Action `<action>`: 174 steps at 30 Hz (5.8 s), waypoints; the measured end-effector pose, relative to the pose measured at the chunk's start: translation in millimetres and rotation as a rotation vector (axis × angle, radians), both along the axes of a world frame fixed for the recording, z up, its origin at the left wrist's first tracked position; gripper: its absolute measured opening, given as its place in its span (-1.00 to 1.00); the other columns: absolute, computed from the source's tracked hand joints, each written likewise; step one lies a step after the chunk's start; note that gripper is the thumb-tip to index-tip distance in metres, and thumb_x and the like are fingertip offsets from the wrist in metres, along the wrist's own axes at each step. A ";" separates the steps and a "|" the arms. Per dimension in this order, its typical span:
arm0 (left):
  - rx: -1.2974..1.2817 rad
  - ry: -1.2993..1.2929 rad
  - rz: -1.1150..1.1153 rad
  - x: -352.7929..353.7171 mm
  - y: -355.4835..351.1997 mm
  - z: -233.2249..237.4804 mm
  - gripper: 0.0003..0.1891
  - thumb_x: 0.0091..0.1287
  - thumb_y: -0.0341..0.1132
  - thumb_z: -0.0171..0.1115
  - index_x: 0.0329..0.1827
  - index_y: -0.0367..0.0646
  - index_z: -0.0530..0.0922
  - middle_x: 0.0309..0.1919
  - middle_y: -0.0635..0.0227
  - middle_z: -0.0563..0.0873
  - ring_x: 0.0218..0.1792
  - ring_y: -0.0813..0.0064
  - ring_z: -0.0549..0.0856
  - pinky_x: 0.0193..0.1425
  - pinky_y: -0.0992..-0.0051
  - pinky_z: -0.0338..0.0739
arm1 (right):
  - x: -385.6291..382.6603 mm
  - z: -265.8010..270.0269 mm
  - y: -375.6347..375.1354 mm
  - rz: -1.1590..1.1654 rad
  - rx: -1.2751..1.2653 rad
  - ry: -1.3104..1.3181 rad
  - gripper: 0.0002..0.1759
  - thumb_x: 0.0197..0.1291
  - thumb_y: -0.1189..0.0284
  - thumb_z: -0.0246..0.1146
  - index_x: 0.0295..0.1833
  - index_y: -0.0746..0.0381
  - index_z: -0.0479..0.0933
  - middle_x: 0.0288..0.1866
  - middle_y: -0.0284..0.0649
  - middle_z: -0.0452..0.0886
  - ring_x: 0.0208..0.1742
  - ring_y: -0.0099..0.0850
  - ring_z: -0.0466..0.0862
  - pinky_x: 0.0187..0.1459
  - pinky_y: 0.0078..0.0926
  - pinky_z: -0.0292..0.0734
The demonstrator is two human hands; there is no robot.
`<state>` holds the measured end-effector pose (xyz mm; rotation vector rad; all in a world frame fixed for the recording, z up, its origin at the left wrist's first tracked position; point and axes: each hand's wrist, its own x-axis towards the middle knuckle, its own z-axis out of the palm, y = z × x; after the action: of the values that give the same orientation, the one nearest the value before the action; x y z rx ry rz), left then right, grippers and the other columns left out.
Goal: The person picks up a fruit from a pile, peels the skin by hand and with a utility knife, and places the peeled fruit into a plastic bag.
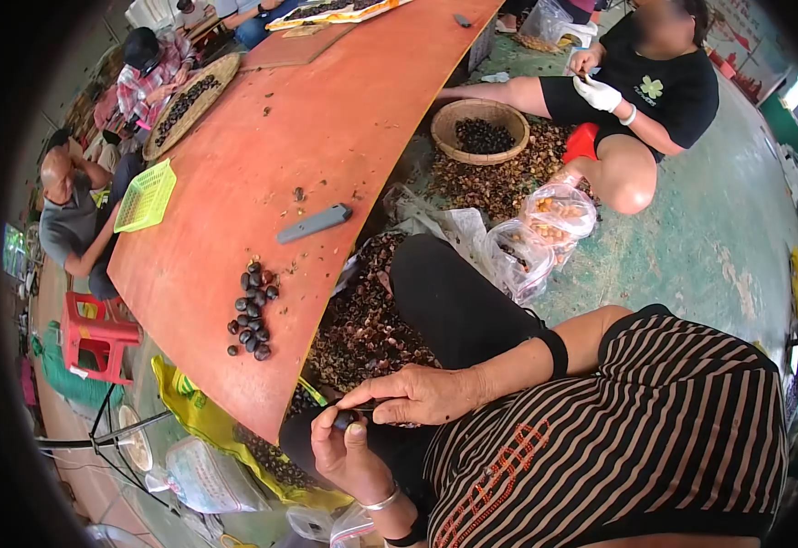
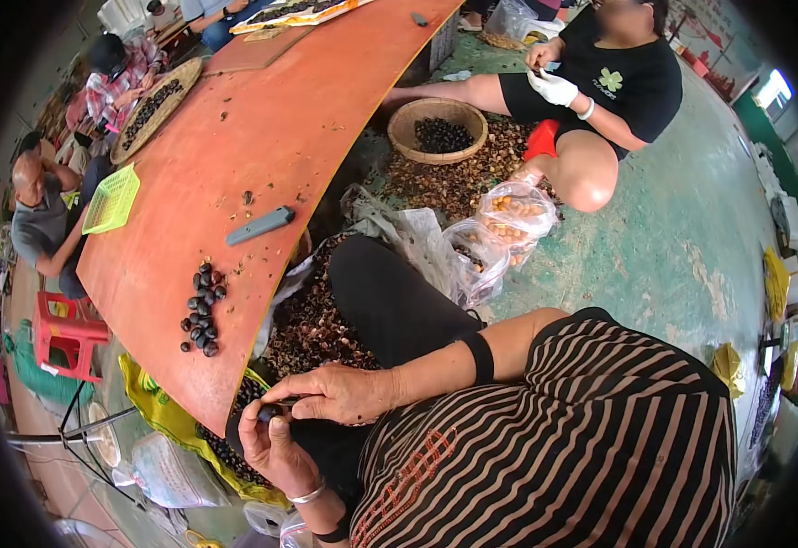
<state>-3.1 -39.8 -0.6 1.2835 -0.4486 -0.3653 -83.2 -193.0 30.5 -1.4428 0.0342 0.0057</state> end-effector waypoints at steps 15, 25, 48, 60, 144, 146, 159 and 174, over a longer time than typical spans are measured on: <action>0.066 -0.045 0.002 -1.7 -12.1 -4.8 -0.67 0.17 -0.61 0.23 0.02 -0.32 0.48 -0.16 0.29 0.62 -0.19 0.53 0.61 -0.05 0.56 0.53 | 1.8 -42.2 3.9 -0.121 -0.083 -0.162 -0.52 0.31 0.44 0.07 0.34 0.17 0.25 0.07 -0.15 0.53 0.02 -0.45 0.55 0.05 -0.47 0.41; 0.105 0.079 -0.026 18.8 -4.2 0.6 -0.75 0.21 -0.58 0.18 -0.07 -0.25 0.40 -0.22 0.25 0.60 -0.26 0.51 0.61 -0.15 0.56 0.55 | 29.0 -32.5 -26.2 -0.037 -0.190 0.020 -0.62 0.31 0.38 0.05 0.23 0.20 0.38 0.10 -0.16 0.54 0.13 -0.35 0.55 0.15 -0.43 0.41; 0.711 -0.478 0.178 149.9 23.6 -42.3 -0.69 0.02 -0.54 0.35 -0.13 -0.23 0.57 -0.41 0.21 0.55 -0.49 0.34 0.56 -0.37 0.42 0.49 | 156.4 -31.0 -152.7 -0.097 -1.123 -0.181 -0.69 0.11 0.36 0.23 -0.05 0.25 0.44 -0.27 -0.10 0.51 -0.26 -0.11 0.57 -0.19 -0.25 0.49; 0.723 -0.481 0.177 160.2 29.6 -43.1 -0.69 -0.02 -0.57 0.39 -0.16 -0.22 0.62 -0.42 0.29 0.50 -0.47 0.47 0.57 -0.36 0.52 0.51 | 191.5 -32.4 -56.5 0.478 -0.852 -0.271 -0.70 0.18 0.42 0.18 0.03 0.24 0.42 -0.28 -0.12 0.54 -0.27 -0.11 0.59 -0.28 -0.23 0.49; -0.024 -0.093 0.393 -11.1 79.9 7.1 -0.73 0.16 -0.61 0.27 -0.08 -0.23 0.52 -0.21 0.45 0.56 -0.21 0.68 0.54 -0.10 0.67 0.47 | 51.9 -14.7 71.7 0.292 -0.371 -0.252 -0.53 0.28 0.50 0.06 0.31 0.28 0.33 -0.28 -0.11 0.56 -0.34 -0.41 0.54 -0.20 -0.50 0.48; 0.012 -0.126 0.404 -12.4 81.3 2.0 -0.74 0.17 -0.62 0.26 -0.08 -0.23 0.52 -0.20 0.44 0.58 -0.21 0.67 0.55 -0.09 0.66 0.48 | 52.3 -21.3 75.7 0.259 -0.304 -0.298 -0.54 0.27 0.50 0.06 0.30 0.26 0.35 -0.23 -0.11 0.58 -0.35 -0.40 0.55 -0.23 -0.49 0.47; 0.117 -0.304 0.352 -24.7 82.9 8.5 -0.76 0.11 -0.51 0.18 -0.13 -0.24 0.47 -0.29 0.15 0.57 -0.24 0.21 0.60 -0.11 0.40 0.48 | 68.8 -66.2 45.1 0.426 -0.114 0.109 -0.54 0.37 0.25 -0.01 0.28 0.25 0.30 -0.28 -0.38 0.50 -0.39 -0.60 0.50 -0.39 -0.69 0.40; 0.136 -0.121 0.557 -23.3 69.8 -19.7 -0.91 0.26 -0.43 0.16 -0.25 -0.26 0.47 -0.41 0.36 0.59 -0.32 0.66 0.56 -0.24 0.57 0.48 | 35.6 -5.9 59.3 0.454 0.063 0.265 -0.41 0.33 0.12 0.07 0.39 0.09 0.17 -0.56 -0.51 0.25 -0.72 -0.78 0.15 -0.71 -0.82 0.03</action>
<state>-26.4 30.0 -20.3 1.5062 -0.1537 0.1540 -47.6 -133.6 24.6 -1.3524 -0.0766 0.5651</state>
